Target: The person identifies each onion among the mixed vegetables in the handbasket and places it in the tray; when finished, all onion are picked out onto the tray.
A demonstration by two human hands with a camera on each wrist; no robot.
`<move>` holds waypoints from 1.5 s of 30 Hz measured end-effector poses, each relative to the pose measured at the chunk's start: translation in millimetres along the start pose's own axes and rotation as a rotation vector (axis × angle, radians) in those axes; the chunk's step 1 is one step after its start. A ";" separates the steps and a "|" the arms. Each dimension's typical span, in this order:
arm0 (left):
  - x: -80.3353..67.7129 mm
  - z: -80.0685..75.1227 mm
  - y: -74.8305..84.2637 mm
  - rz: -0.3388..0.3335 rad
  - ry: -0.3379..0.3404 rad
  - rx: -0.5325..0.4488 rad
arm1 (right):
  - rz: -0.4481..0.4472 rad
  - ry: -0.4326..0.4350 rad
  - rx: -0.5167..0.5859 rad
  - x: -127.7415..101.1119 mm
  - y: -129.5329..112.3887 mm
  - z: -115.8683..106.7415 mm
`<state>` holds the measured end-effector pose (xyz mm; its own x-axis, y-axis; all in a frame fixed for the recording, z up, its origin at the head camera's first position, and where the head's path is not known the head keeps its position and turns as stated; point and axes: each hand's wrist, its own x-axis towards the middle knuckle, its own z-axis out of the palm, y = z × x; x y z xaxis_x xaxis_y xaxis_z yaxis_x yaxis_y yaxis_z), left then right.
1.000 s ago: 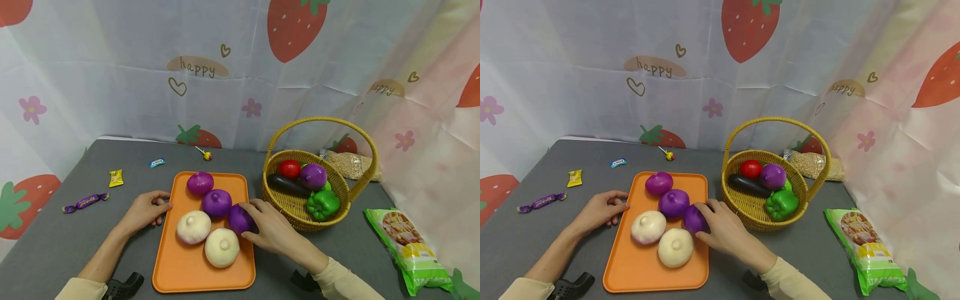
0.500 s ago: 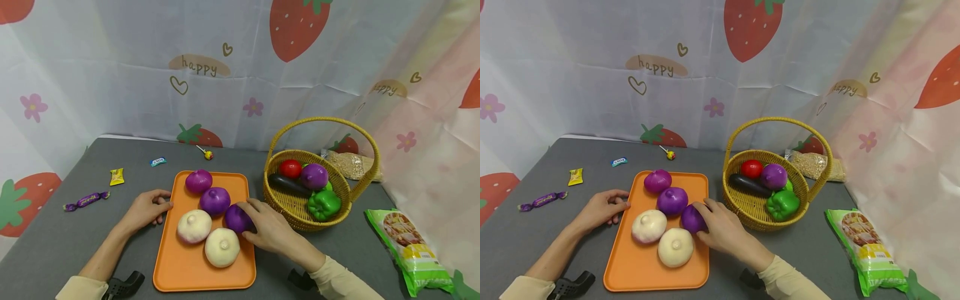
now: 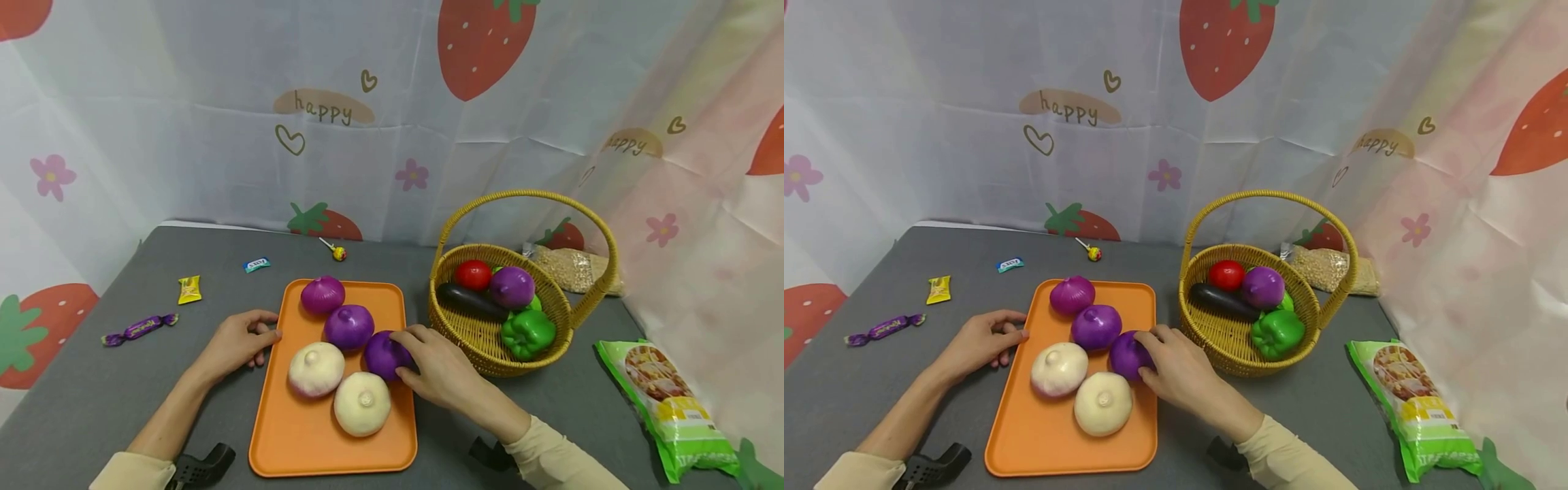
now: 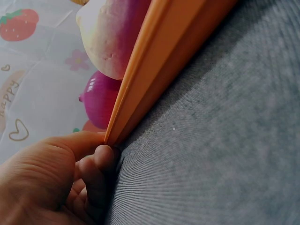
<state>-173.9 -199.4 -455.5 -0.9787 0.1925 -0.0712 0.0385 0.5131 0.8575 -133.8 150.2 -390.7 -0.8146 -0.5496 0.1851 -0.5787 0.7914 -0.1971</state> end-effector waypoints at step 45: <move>0.6 0.5 0.3 0.006 0.006 0.005 | -0.017 0.002 0.013 -0.3 0.0 0.3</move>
<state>-174.4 -198.7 -455.5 -0.9797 0.1903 -0.0628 0.0454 0.5161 0.8554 -133.6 150.3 -391.1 -0.8046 -0.5626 0.1902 -0.5930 0.7784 -0.2061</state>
